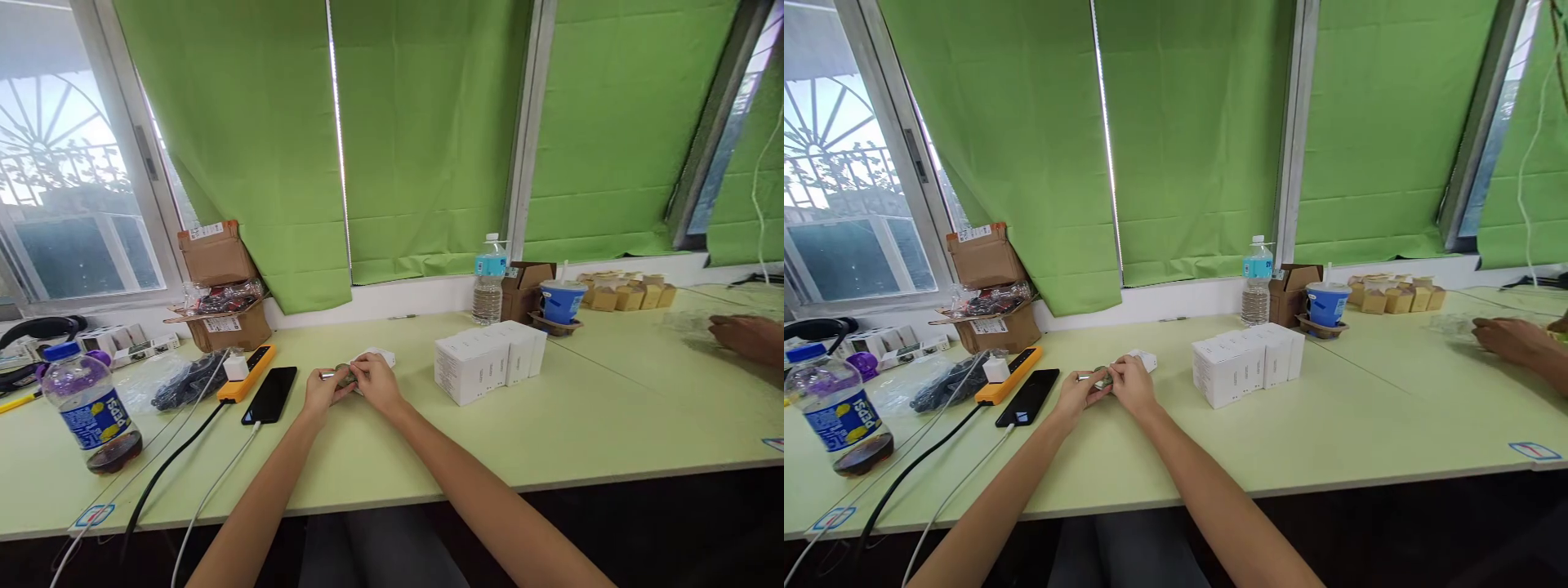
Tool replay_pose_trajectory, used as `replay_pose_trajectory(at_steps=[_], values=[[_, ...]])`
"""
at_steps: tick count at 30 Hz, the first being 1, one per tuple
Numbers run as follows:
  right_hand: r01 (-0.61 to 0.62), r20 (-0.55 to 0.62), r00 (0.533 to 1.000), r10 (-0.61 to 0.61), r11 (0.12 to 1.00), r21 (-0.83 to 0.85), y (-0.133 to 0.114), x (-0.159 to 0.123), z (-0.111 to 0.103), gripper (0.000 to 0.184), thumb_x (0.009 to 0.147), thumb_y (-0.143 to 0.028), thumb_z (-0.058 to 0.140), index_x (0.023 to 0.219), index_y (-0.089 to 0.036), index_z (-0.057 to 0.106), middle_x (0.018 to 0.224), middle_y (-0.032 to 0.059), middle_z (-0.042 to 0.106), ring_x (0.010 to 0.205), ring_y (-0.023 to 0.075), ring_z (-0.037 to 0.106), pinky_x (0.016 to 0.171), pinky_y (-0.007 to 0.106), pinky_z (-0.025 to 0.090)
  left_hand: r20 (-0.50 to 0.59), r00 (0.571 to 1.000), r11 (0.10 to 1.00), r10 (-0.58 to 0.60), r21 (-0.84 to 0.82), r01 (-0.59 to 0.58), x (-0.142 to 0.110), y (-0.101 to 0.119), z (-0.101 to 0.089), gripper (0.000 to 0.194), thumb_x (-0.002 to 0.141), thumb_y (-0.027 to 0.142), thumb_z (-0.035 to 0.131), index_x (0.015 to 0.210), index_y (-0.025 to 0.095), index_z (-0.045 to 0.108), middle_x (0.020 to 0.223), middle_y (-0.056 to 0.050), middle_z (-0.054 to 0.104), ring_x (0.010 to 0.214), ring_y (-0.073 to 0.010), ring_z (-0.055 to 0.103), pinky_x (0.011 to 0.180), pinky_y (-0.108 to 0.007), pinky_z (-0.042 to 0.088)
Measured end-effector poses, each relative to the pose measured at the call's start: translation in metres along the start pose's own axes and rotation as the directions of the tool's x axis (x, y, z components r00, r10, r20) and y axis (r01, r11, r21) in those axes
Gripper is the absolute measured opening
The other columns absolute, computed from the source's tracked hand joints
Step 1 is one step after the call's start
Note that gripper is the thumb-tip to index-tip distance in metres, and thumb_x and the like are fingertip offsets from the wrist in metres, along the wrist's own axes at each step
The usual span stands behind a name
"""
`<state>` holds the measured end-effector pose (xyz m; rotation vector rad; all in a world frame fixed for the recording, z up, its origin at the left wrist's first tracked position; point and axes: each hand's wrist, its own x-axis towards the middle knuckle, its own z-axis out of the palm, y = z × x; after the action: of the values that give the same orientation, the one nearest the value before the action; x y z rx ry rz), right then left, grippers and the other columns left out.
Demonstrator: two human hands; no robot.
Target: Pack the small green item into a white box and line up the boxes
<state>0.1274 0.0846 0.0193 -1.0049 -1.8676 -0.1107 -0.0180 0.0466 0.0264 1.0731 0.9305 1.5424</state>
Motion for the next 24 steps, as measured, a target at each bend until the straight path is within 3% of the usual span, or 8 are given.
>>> replay_pose_trajectory(at_steps=[5, 9, 14, 18, 24], values=[[0.017, 0.046, 0.999, -0.018, 1.0, 0.017, 0.013, 0.005, -0.006, 0.026, 0.096, -0.023, 0.051, 0.085, -0.016, 0.074, 0.094, 0.0035, 0.069, 0.092, 0.0167, 0.057, 0.087, 0.028, 0.037, 0.151, 0.983, 0.983, 0.105, 0.137, -0.126, 0.002, -0.007, 0.0, 0.048, 0.069, 0.011, 0.081, 0.097, 0.014, 0.043, 0.098, -0.008, 0.064, 0.083, -0.0173, 0.067, 0.075, -0.034, 0.06], [0.014, 0.062, 0.998, -0.014, 1.0, 0.008, 0.016, 0.007, -0.013, 0.03, 0.097, -0.025, 0.049, 0.075, -0.015, 0.067, 0.085, 0.0029, 0.068, 0.084, 0.0161, 0.057, 0.08, 0.028, 0.036, 0.185, 0.953, 0.879, 0.24, 0.375, -0.294, 0.005, -0.013, -0.002, 0.047, 0.068, 0.028, 0.083, 0.096, 0.015, 0.048, 0.1, -0.007, 0.062, 0.073, -0.0164, 0.062, 0.06, -0.031, 0.053], [0.05, 0.093, 0.994, -0.053, 0.998, 0.026, 0.008, 0.003, -0.008, 0.028, 0.098, -0.027, 0.048, 0.084, -0.017, 0.071, 0.092, 0.0017, 0.07, 0.091, 0.0168, 0.059, 0.085, 0.027, 0.037, 0.21, 0.894, 0.679, 0.395, 0.589, -0.438, 0.008, -0.014, -0.006, 0.048, 0.069, 0.031, 0.078, 0.108, 0.015, 0.055, 0.101, -0.008, 0.06, 0.093, -0.0224, 0.057, 0.084, -0.037, 0.044], [0.076, 0.096, 0.992, -0.081, 0.996, 0.048, 0.001, 0.001, -0.007, 0.029, 0.098, -0.028, 0.048, 0.087, -0.018, 0.073, 0.094, 0.0033, 0.071, 0.092, 0.0175, 0.06, 0.088, 0.028, 0.037, 0.229, 0.876, 0.607, 0.425, 0.646, -0.463, 0.011, -0.016, -0.008, 0.052, 0.072, 0.031, 0.072, 0.116, 0.014, 0.052, 0.098, -0.008, 0.058, 0.092, -0.0228, 0.055, 0.083, -0.036, 0.04], [0.071, 0.068, 0.995, -0.074, 0.996, 0.052, 0.005, 0.005, -0.011, 0.032, 0.098, -0.028, 0.047, 0.078, -0.016, 0.068, 0.083, 0.0049, 0.068, 0.082, 0.0164, 0.057, 0.079, 0.027, 0.036, 0.371, 0.83, 0.61, 0.417, 0.562, -0.558, 0.01, -0.015, -0.011, 0.051, 0.073, 0.03, 0.071, 0.118, 0.018, 0.052, 0.088, -0.001, 0.057, 0.076, -0.0145, 0.055, 0.07, -0.027, 0.043]])
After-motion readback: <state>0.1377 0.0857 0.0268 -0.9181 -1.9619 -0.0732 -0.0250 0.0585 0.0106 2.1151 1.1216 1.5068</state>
